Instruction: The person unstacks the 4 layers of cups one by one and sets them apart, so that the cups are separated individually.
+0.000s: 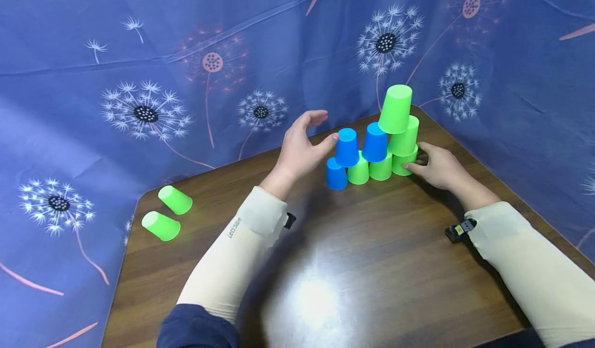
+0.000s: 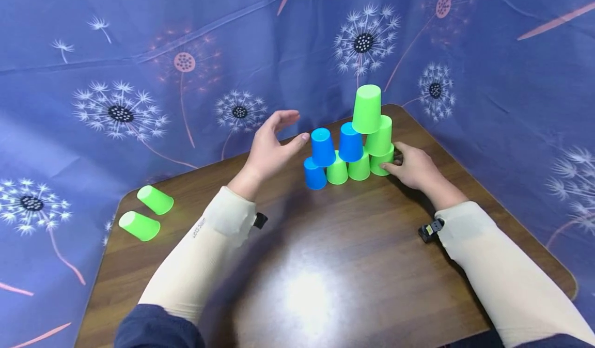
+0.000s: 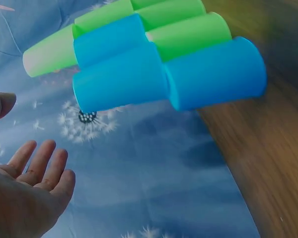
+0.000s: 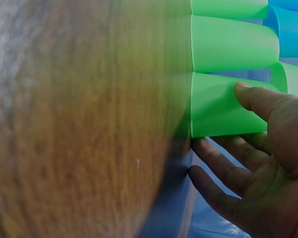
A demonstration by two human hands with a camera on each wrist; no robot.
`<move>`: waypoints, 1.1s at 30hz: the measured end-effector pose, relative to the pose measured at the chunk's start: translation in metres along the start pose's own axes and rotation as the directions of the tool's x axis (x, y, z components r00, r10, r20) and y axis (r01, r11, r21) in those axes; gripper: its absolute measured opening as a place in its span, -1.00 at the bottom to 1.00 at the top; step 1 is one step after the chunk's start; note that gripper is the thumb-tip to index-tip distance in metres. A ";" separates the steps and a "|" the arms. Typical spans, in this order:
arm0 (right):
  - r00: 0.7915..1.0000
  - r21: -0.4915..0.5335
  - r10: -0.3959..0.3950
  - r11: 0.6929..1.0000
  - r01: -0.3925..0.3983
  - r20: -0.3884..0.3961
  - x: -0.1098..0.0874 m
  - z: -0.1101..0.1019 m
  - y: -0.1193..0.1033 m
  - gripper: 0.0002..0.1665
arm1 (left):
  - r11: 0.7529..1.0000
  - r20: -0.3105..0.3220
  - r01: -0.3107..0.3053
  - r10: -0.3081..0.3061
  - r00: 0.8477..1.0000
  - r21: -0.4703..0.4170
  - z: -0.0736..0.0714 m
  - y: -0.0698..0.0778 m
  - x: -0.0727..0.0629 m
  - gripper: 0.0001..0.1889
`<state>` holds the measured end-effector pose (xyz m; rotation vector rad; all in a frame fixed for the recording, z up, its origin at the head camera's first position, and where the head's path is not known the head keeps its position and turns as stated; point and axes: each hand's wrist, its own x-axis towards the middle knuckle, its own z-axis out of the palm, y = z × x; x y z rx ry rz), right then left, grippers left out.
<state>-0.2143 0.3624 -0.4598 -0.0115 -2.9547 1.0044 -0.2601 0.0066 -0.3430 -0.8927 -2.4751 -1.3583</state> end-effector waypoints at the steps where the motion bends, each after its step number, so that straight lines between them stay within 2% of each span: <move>1: 1.000 -0.001 -0.001 1.000 0.001 -0.005 0.000 0.000 0.000 -0.07 | 1.000 0.004 0.000 0.000 1.000 -0.003 0.004 0.003 0.003 -0.42; 6: 1.000 0.006 -0.010 1.000 0.010 -0.020 0.001 0.002 0.002 -0.11 | 0.999 0.030 0.013 -0.013 0.999 -0.032 0.019 0.016 0.017 -0.40; 11: 1.000 0.009 -0.017 1.000 0.017 -0.015 0.001 0.002 0.003 -0.11 | 0.999 0.072 0.036 -0.035 0.997 -0.015 0.036 0.027 0.028 -0.37; 23: 1.000 0.008 -0.014 1.000 0.014 -0.013 0.000 0.001 0.004 -0.08 | 0.988 0.155 0.112 -0.128 0.980 0.105 0.069 0.048 0.052 -0.25; 29: 0.999 0.014 -0.020 1.000 0.021 -0.026 0.000 0.002 0.006 -0.11 | 0.982 0.170 0.108 -0.135 0.976 0.154 0.082 0.059 0.063 -0.19; 33: 0.999 0.016 -0.023 1.000 0.024 -0.028 0.001 0.003 0.006 -0.11 | 0.978 0.177 0.107 -0.139 0.974 0.177 0.086 0.064 0.070 -0.16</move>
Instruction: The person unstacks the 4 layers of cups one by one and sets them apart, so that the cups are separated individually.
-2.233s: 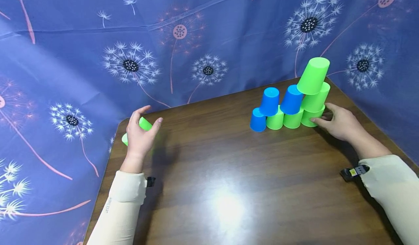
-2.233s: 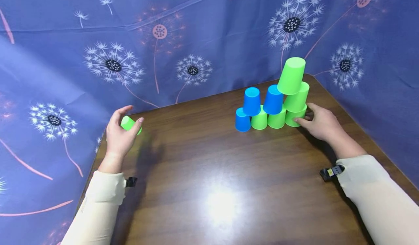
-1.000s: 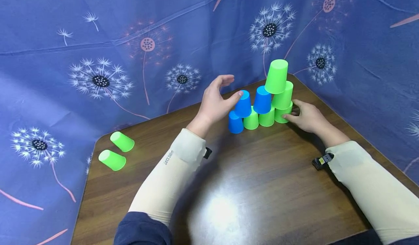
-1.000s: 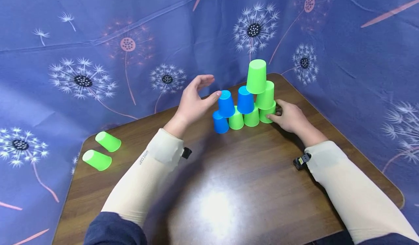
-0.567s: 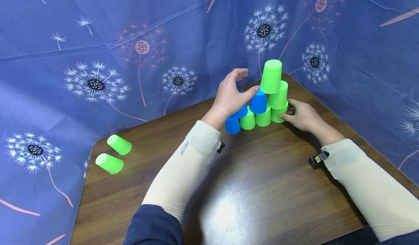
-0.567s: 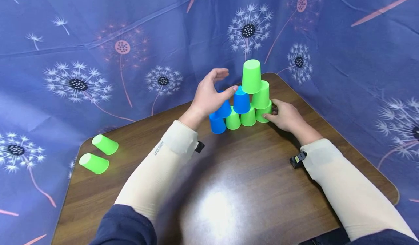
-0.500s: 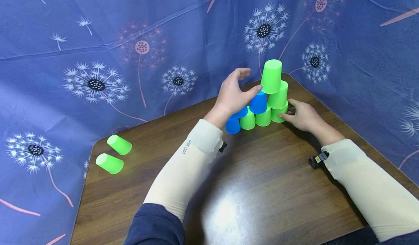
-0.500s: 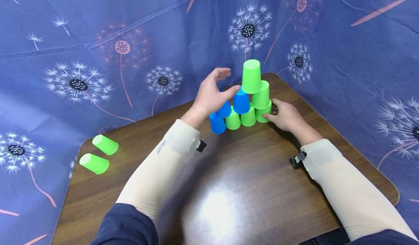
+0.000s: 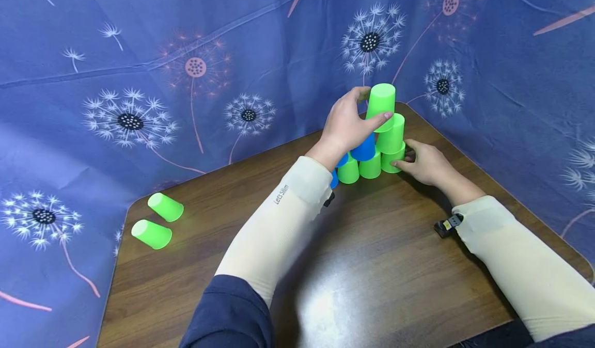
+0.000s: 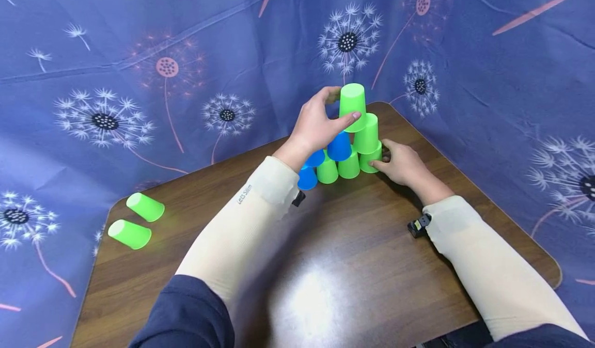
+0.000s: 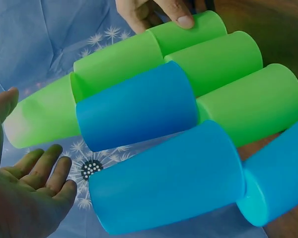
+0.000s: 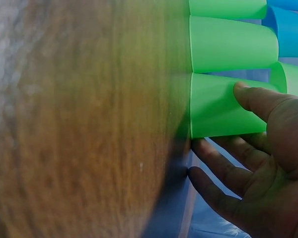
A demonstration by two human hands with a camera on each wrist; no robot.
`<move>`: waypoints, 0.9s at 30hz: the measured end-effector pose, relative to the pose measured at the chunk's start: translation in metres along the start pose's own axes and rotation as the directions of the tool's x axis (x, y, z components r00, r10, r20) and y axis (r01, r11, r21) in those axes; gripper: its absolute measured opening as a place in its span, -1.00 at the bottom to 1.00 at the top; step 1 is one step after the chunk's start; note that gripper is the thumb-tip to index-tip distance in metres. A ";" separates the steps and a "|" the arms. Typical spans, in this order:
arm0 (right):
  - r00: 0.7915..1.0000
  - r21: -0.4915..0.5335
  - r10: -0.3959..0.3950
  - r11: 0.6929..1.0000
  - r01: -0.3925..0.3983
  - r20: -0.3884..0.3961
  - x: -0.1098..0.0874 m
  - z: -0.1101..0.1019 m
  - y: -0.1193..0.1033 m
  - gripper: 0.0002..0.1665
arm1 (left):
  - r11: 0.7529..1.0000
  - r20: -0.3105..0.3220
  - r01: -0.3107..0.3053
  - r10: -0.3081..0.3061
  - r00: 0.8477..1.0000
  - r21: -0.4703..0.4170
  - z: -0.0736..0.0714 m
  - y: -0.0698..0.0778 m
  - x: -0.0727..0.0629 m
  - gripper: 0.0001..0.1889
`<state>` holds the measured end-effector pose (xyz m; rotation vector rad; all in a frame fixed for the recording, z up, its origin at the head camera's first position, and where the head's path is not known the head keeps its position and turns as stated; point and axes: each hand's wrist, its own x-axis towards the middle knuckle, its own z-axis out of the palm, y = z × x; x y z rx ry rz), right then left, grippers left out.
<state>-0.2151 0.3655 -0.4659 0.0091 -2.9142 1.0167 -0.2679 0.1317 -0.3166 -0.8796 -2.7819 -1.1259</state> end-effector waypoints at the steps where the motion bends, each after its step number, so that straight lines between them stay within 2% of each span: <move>1: 1.000 -0.001 -0.002 1.000 0.002 0.001 0.001 0.000 -0.001 -0.11 | 1.000 -0.001 -0.001 0.001 1.000 0.008 -0.001 0.001 0.001 -0.16; 10: 1.000 -0.008 -0.006 1.000 0.006 0.009 0.004 0.002 -0.008 -0.14 | 1.000 -0.002 0.026 -0.026 1.000 0.002 -0.002 0.001 0.007 -0.22; 18: 1.000 -0.007 -0.003 1.000 0.003 0.011 0.005 0.001 -0.009 -0.16 | 0.985 -0.069 -0.016 0.004 0.998 -0.175 -0.007 -0.004 0.002 -0.32; 27: 1.000 -0.019 0.010 1.000 -0.010 0.003 0.001 -0.001 -0.004 -0.15 | 0.946 -0.159 -0.095 0.047 0.986 -0.309 -0.017 -0.019 -0.019 -0.42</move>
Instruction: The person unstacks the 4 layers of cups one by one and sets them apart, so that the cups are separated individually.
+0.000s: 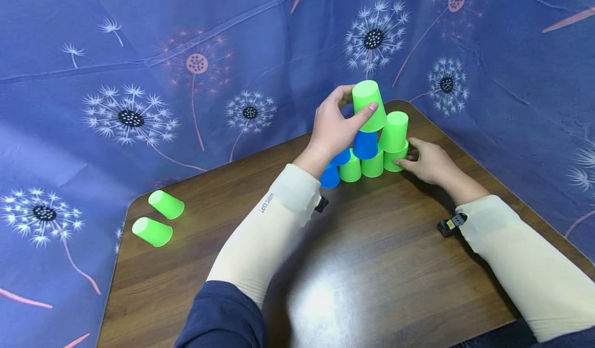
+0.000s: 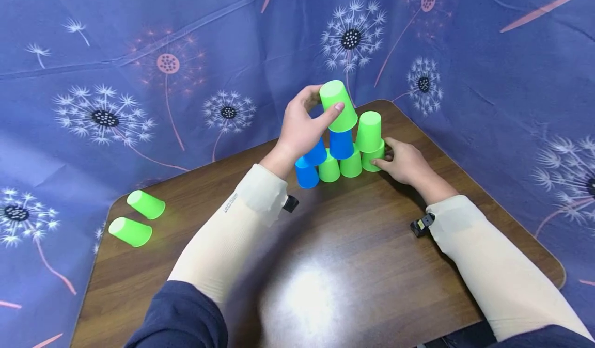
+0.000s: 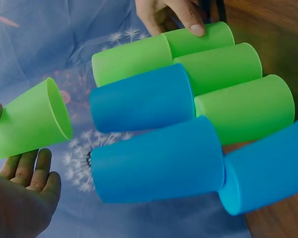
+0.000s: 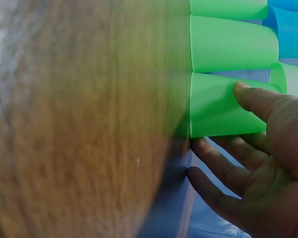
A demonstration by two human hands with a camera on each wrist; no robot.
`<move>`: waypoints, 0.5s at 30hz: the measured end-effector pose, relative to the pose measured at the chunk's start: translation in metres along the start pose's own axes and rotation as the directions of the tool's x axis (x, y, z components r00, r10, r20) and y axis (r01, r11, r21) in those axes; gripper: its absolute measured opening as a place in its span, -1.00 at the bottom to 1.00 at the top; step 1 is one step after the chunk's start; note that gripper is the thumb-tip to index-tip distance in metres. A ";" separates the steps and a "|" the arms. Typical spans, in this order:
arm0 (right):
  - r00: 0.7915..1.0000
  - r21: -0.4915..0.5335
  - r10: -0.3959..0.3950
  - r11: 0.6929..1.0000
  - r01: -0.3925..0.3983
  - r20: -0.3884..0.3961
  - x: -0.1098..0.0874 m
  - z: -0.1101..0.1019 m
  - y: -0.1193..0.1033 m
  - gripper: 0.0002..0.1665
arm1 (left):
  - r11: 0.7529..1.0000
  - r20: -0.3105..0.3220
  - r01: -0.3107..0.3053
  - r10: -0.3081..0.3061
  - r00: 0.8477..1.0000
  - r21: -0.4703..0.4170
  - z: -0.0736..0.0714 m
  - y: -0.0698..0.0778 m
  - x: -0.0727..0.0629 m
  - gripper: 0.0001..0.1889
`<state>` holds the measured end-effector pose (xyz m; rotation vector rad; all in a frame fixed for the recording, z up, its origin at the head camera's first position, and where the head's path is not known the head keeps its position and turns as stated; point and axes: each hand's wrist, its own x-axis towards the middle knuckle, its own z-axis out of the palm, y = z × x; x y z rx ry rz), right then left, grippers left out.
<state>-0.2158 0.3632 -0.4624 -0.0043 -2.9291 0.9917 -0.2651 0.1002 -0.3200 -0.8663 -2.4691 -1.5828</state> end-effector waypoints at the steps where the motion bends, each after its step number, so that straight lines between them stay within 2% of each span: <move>1: 1.000 -0.001 0.001 1.000 -0.001 -0.001 0.000 0.000 -0.001 -0.15 | 1.000 -0.015 -0.012 0.011 1.000 -0.016 -0.003 -0.002 -0.002 -0.43; 9: 1.000 -0.010 0.017 1.000 -0.017 0.018 0.000 -0.002 -0.001 -0.06 | 0.993 -0.121 -0.071 0.059 0.991 -0.099 -0.036 -0.014 -0.026 -0.47; 15: 1.000 -0.025 0.015 1.000 -0.014 0.027 0.001 -0.002 -0.001 -0.02 | 0.983 -0.213 -0.137 0.110 0.971 -0.121 -0.070 -0.040 -0.046 -0.51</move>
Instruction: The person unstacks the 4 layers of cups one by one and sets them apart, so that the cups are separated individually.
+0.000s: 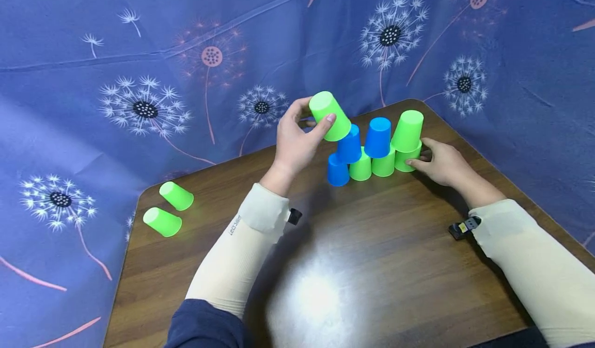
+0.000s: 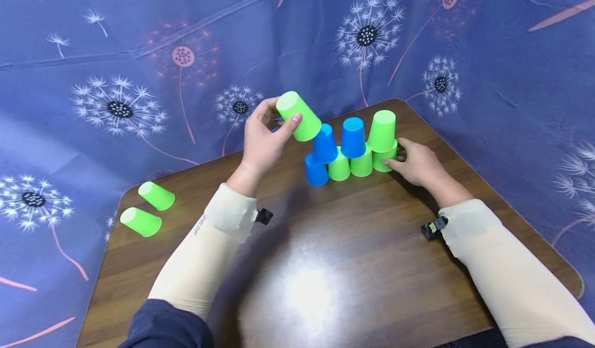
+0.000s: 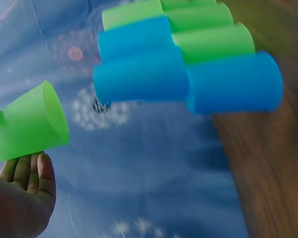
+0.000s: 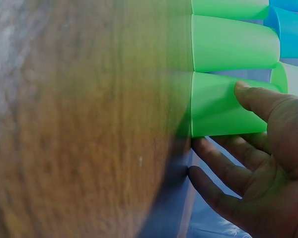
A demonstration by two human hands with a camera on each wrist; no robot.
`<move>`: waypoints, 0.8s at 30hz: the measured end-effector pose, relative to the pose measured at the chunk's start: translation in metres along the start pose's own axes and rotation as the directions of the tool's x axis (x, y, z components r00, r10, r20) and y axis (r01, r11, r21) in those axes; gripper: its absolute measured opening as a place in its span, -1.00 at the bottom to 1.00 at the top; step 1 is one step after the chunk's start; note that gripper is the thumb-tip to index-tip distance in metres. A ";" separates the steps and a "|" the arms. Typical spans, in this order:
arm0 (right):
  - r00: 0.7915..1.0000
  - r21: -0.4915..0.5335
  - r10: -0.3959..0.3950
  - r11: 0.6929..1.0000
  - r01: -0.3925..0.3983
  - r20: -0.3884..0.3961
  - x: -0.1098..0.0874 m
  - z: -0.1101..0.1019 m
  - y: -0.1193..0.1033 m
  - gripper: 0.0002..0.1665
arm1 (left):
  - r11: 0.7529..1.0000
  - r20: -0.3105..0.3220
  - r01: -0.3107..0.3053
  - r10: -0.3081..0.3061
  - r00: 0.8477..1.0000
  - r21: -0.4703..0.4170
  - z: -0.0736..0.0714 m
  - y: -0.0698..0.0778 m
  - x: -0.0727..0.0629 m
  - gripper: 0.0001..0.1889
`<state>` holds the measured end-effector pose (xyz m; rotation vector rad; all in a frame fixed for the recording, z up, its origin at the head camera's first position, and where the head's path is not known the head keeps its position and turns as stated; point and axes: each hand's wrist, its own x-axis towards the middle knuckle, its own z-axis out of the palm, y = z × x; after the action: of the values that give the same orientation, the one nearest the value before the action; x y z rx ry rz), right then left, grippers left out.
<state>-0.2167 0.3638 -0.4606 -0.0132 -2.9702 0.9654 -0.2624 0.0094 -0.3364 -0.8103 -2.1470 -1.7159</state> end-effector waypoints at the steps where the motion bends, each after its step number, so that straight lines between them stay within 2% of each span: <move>1: 1.000 -0.004 -0.001 1.000 0.001 -0.001 0.000 0.000 0.000 -0.01 | 1.000 -0.019 0.000 0.000 1.000 0.001 -0.008 -0.004 -0.002 -0.52; 8: 1.000 -0.019 -0.003 1.000 0.003 0.003 0.001 0.002 0.000 0.04 | 0.996 -0.115 0.082 -0.077 0.990 0.034 -0.056 -0.028 -0.019 -0.51; 14: 1.000 -0.031 0.000 1.000 0.000 -0.004 0.001 0.001 0.003 0.09 | 0.990 -0.156 0.121 -0.109 0.982 0.072 -0.088 -0.045 -0.032 -0.52; 18: 1.000 -0.029 0.005 1.000 -0.005 -0.002 0.002 0.002 0.002 0.09 | 0.979 -0.175 0.152 -0.128 0.976 0.133 -0.113 -0.056 -0.044 -0.51; 21: 1.000 -0.028 -0.008 1.000 0.008 -0.010 0.002 0.003 0.000 0.05 | 0.965 -0.207 0.191 -0.153 0.966 0.177 -0.132 -0.066 -0.053 -0.50; 24: 1.000 -0.036 -0.020 0.999 0.019 -0.016 0.003 0.003 -0.002 0.03 | 0.950 -0.245 0.248 -0.199 0.949 0.189 -0.151 -0.077 -0.062 -0.50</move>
<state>-0.2201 0.3604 -0.4623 0.0077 -2.9668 0.9058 -0.2764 -0.1611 -0.3925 -0.3077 -2.2853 -1.5473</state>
